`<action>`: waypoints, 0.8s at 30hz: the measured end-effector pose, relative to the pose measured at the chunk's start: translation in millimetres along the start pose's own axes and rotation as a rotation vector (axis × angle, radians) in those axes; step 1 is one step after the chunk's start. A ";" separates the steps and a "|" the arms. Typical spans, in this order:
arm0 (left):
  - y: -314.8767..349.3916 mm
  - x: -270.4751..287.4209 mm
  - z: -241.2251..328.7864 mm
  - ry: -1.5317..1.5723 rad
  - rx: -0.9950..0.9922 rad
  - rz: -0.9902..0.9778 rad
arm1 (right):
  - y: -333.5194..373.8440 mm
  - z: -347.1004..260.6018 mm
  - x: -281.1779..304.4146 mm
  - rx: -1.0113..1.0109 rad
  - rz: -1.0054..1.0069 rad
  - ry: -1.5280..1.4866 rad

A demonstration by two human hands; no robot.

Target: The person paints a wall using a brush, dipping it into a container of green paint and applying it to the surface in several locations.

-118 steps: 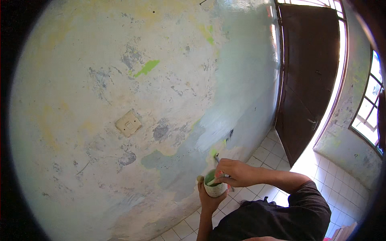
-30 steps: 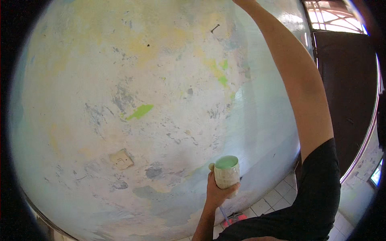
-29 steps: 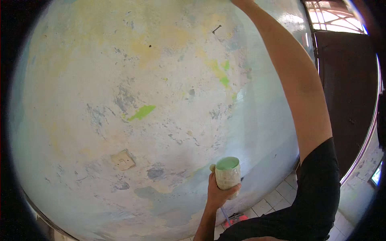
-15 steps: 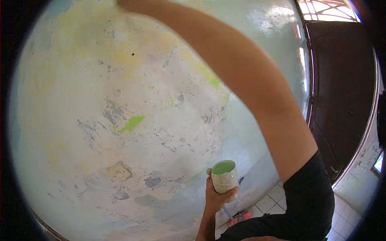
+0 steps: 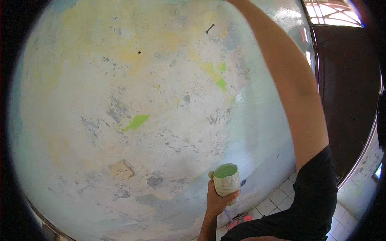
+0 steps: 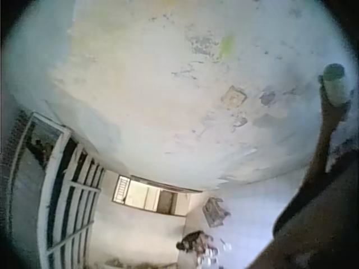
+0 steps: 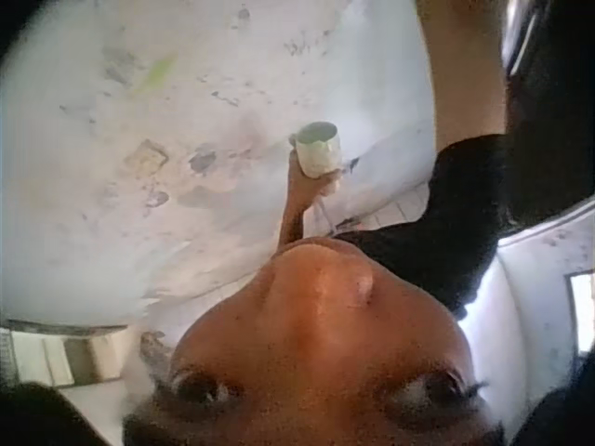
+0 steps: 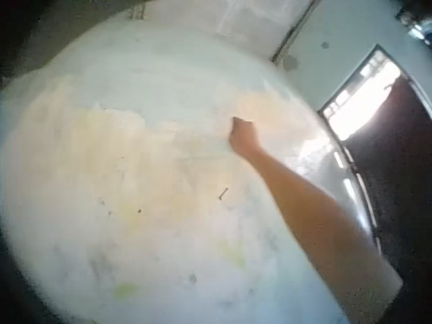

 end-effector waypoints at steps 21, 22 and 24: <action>3.0 -13.8 17.8 -0.007 0.048 0.055 | -7.0 -62.6 -70.8 0.427 -0.244 0.018; 3.9 -14.1 19.6 -0.011 0.026 0.046 | -10.4 -32.3 -52.3 0.468 -0.300 -0.019; -1.2 -18.8 18.2 -0.016 0.013 0.032 | -0.6 35.5 -24.9 -0.483 -0.306 -1.071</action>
Point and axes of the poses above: each hand's wrist, its own y-axis away from the middle knuckle, its own x-axis out of the back of the hand, z = x × y, the point moved 3 cm from there along -y, towards the middle knuckle, and after that the axes turned 2 degrees about x, right-handed, at the moved point
